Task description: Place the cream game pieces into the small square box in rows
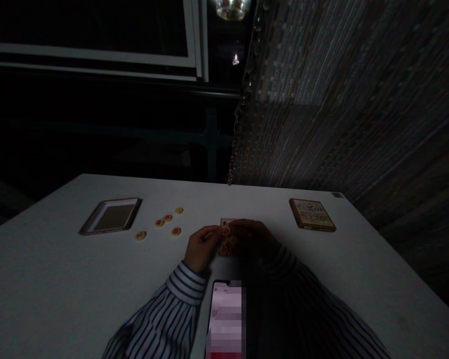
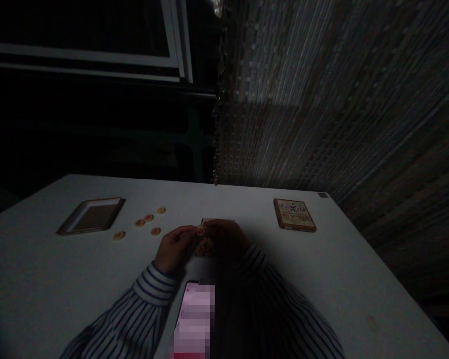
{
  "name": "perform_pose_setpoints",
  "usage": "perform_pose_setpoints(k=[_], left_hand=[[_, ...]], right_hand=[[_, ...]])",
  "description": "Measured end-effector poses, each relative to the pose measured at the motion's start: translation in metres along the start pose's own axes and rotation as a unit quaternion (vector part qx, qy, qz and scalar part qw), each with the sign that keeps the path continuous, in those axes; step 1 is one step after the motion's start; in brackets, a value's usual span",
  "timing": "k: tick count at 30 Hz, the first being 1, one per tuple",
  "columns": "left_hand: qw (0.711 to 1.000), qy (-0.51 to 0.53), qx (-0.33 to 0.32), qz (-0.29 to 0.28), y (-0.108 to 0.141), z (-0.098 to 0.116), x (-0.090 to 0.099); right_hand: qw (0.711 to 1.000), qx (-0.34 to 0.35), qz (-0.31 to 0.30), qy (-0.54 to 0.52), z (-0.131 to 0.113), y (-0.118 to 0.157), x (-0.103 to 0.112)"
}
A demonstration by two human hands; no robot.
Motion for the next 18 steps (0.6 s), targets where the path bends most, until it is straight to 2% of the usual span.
perform_pose_setpoints(k=[7, 18], left_hand=[[1.0, 0.004, 0.008, 0.003, 0.0006, 0.0002, -0.0004], [1.0, 0.01, 0.012, -0.014, 0.0011, 0.0001, -0.0024]], right_hand=[[1.0, 0.013, -0.007, -0.008, -0.0014, -0.0005, -0.0016], [1.0, -0.003, -0.003, -0.014, -0.0016, 0.0002, -0.0022]])
Point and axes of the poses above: each hand's wrist, its own y-axis away from the middle knuckle, its own x-axis out of the back of the hand, z = x × y, the point moved 5 cm from there along -y, towards the middle knuckle, and after that the axes turned 5 degrees about x, right-handed, at the moved point
